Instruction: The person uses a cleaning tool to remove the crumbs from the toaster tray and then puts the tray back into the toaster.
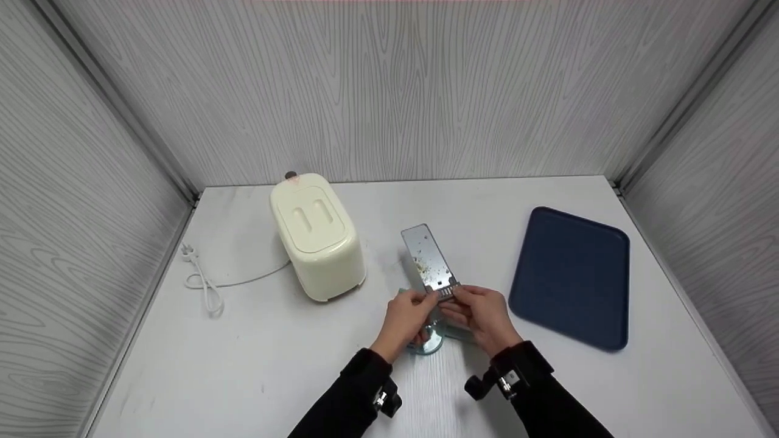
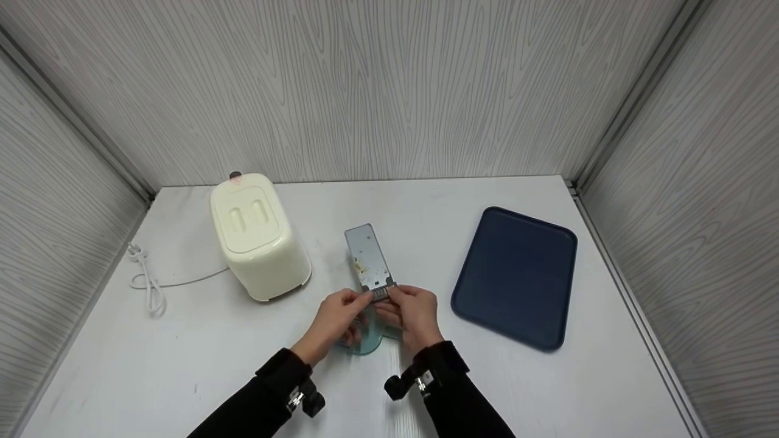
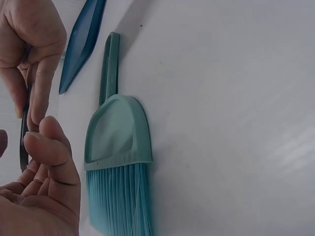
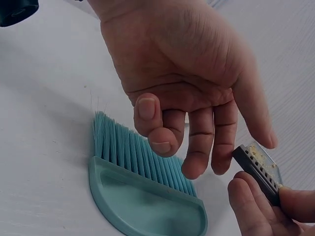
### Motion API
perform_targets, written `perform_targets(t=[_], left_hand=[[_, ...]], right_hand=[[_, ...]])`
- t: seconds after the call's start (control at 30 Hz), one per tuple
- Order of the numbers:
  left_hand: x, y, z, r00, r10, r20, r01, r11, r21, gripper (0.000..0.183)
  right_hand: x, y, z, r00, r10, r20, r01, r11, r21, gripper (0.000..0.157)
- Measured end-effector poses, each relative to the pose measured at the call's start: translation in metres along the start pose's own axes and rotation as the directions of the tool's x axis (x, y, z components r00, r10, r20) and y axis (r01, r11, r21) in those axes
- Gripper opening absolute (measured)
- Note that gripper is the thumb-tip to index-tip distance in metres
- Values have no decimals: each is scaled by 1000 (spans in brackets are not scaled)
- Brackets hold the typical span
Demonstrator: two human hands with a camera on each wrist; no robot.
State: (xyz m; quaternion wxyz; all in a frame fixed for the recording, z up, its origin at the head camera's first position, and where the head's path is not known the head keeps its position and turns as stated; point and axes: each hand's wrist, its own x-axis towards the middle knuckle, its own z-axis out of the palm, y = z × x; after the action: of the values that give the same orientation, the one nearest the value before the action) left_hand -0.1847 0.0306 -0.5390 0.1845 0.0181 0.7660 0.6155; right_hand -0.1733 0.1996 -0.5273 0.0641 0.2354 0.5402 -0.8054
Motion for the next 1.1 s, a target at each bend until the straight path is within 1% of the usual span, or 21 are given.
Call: perform_targets(t=[0.17,0.3,0.37,0.5,0.67,0.83,0.93,1.1], left_hand=[[1,-2,4,1000,5,-15,-6,1000,-19,31],[1,-2,7,999,-29,-26,28,997,-69,27],[0,-2,8,998,-54,-31,50,992,-116,26],[-4,0,10,995,-97,-30,88,970,-226,23],[-5,0,10,992,-124,-35,106,938,-331,22],[-7,-1,10,990,-122,-69,86,920,-383,23],[-7,0,10,987,-128,-94,80,914,-398,24],[-6,0,10,982,-136,-129,64,890,-451,25]], right_hand=[[0,1,1,1000,2,-2,-2,1000,13,38],[1,4,1,1000,-1,-12,1,1000,10,35],[2,5,1,1000,-4,-16,4,1000,3,34],[1,7,1,1000,-12,-9,12,1000,-13,33],[-1,9,-1,1000,-18,8,18,999,-39,31],[-4,8,-1,1000,-24,20,25,997,-71,29],[-5,8,0,999,-29,30,32,995,-93,30],[-6,8,2,999,-23,39,28,990,-138,29]])
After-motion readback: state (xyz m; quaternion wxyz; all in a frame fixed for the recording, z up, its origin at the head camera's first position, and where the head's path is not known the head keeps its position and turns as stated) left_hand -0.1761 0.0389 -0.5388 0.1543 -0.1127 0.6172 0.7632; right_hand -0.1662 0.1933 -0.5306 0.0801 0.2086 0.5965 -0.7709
